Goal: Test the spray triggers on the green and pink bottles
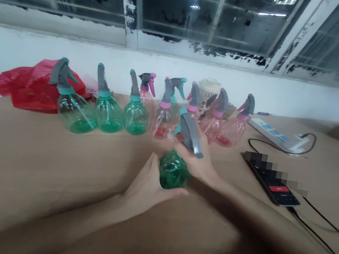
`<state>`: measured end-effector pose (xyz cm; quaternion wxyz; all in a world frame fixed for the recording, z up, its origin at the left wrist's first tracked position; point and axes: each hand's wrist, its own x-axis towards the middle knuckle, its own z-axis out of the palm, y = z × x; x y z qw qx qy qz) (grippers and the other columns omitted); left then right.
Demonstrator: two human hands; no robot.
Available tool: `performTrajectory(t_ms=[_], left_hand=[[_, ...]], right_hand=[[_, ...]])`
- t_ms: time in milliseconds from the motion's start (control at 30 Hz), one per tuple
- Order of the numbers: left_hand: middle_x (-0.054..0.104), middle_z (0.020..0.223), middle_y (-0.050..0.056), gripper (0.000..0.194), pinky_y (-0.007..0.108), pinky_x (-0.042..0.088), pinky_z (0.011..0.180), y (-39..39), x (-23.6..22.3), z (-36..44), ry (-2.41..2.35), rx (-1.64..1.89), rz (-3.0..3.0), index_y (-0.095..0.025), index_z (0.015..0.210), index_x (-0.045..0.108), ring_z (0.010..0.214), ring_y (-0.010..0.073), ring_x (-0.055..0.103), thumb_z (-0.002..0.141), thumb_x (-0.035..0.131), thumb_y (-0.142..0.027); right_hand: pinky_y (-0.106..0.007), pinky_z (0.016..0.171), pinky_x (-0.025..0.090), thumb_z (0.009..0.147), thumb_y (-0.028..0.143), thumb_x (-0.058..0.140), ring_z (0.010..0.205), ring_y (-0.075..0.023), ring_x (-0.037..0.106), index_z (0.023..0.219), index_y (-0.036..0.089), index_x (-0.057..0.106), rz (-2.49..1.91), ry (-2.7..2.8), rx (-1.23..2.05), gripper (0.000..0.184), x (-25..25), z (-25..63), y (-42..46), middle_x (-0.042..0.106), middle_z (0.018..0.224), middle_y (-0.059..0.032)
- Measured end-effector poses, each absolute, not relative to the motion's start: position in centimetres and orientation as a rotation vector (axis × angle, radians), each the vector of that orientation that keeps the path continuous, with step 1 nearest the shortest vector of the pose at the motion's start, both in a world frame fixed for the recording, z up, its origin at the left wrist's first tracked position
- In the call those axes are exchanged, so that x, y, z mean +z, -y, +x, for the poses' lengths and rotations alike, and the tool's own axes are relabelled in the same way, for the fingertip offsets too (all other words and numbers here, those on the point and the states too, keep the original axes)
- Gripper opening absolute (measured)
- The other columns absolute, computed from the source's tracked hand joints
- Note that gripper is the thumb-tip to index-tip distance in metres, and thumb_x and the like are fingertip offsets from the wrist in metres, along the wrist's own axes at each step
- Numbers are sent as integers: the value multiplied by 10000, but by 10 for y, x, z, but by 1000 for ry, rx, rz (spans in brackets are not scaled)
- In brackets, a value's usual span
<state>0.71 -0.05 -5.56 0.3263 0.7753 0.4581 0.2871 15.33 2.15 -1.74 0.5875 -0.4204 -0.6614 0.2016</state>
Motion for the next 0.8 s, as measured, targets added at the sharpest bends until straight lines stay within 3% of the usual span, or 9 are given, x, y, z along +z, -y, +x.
performTrajectory(t_ms=[267,567,800], left_hand=[[515,1180,153,834,566,393,962,4,-53,10,-1190,708,2059,-191,1217,382,1211,395,447,582,720,-611],[493,1230,159,894,574,416,937,2,-59,11,-1136,749,2087,-203,1276,343,1187,396,467,578,732,-604],[531,1119,125,815,572,429,913,2,-57,9,-1130,739,2095,-213,1213,402,1131,382,504,574,732,-597]], right_hand=[[-284,526,399,709,168,598,525,-119,510,803,233,471,-1001,1583,440,171,-12,159,-14,537,611,71],[-368,735,484,754,290,660,786,-184,605,910,247,504,-919,1539,486,224,-19,157,-16,610,852,6],[-388,764,502,773,314,658,787,-191,622,957,253,513,-938,1518,557,243,-24,157,-15,631,843,7]])
